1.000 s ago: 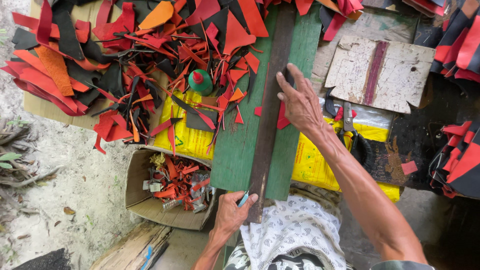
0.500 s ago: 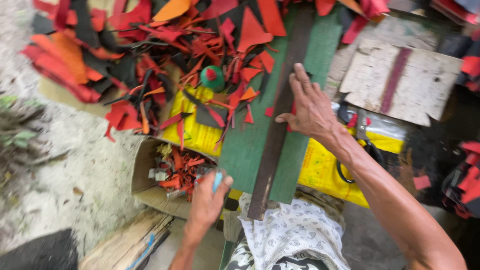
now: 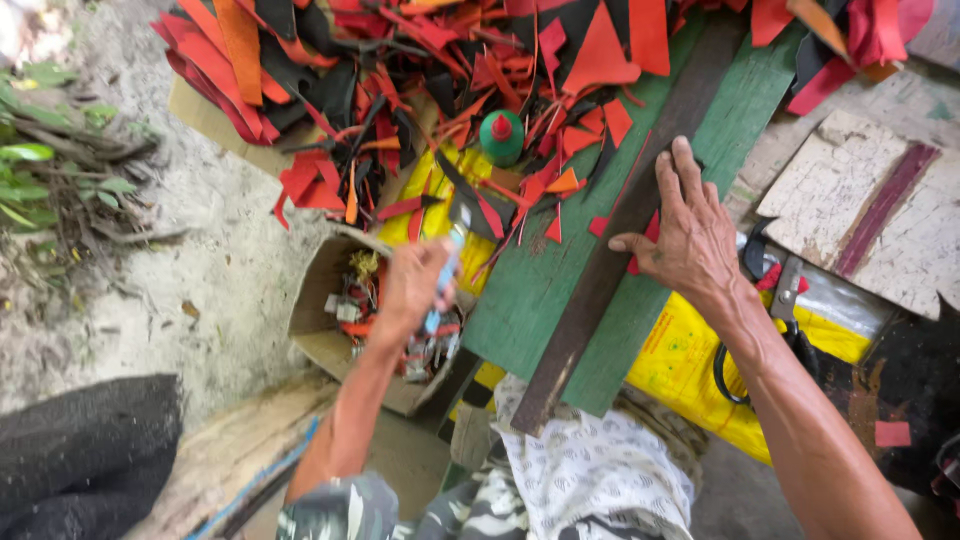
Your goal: The person picks red, black and orange cut foam pieces from a large pile on the workbench, matches pieces into pairs, and stacks the matched pieces into piles at the side. They occasionally use a small blue hand tool on pieces laid on the board and handle a glue bottle nearby.
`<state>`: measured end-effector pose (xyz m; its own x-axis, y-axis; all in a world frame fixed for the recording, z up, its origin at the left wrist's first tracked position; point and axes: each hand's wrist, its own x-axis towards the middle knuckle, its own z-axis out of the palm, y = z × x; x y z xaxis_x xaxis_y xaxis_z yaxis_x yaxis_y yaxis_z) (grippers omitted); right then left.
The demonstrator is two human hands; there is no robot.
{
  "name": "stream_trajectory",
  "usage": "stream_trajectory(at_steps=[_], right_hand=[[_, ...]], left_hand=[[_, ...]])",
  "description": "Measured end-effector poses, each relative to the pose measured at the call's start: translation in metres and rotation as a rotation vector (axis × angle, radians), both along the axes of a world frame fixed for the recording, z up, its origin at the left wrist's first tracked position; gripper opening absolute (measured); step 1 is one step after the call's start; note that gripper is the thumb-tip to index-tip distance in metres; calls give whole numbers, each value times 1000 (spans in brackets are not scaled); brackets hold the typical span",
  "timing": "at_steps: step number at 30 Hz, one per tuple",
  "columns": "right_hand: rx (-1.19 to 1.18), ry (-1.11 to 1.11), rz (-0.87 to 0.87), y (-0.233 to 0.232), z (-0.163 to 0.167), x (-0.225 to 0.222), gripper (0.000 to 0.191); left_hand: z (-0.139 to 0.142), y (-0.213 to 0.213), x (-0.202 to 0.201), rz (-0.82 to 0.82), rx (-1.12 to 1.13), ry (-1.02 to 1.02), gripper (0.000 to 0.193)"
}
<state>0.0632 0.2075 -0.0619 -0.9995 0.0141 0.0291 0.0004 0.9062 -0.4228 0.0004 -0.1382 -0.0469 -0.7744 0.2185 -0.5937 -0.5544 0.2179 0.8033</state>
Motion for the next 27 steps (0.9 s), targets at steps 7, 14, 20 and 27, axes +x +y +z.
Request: stream_trajectory(at_steps=[7, 14, 20, 27], right_hand=[[-53, -118, -71, 0, 5, -2, 117], [-55, -112, -78, 1, 7, -3, 115], [-38, -81, -61, 0, 7, -4, 115], [-61, -120, -66, 1, 8, -7, 115]], left_hand=[[3, -1, 4, -178, -500, 798, 26], [-5, 3, 24, -538, -730, 1035, 23], [-15, 5, 18, -538, -890, 1160, 24], [-13, 5, 32, -355, -427, 663, 23]])
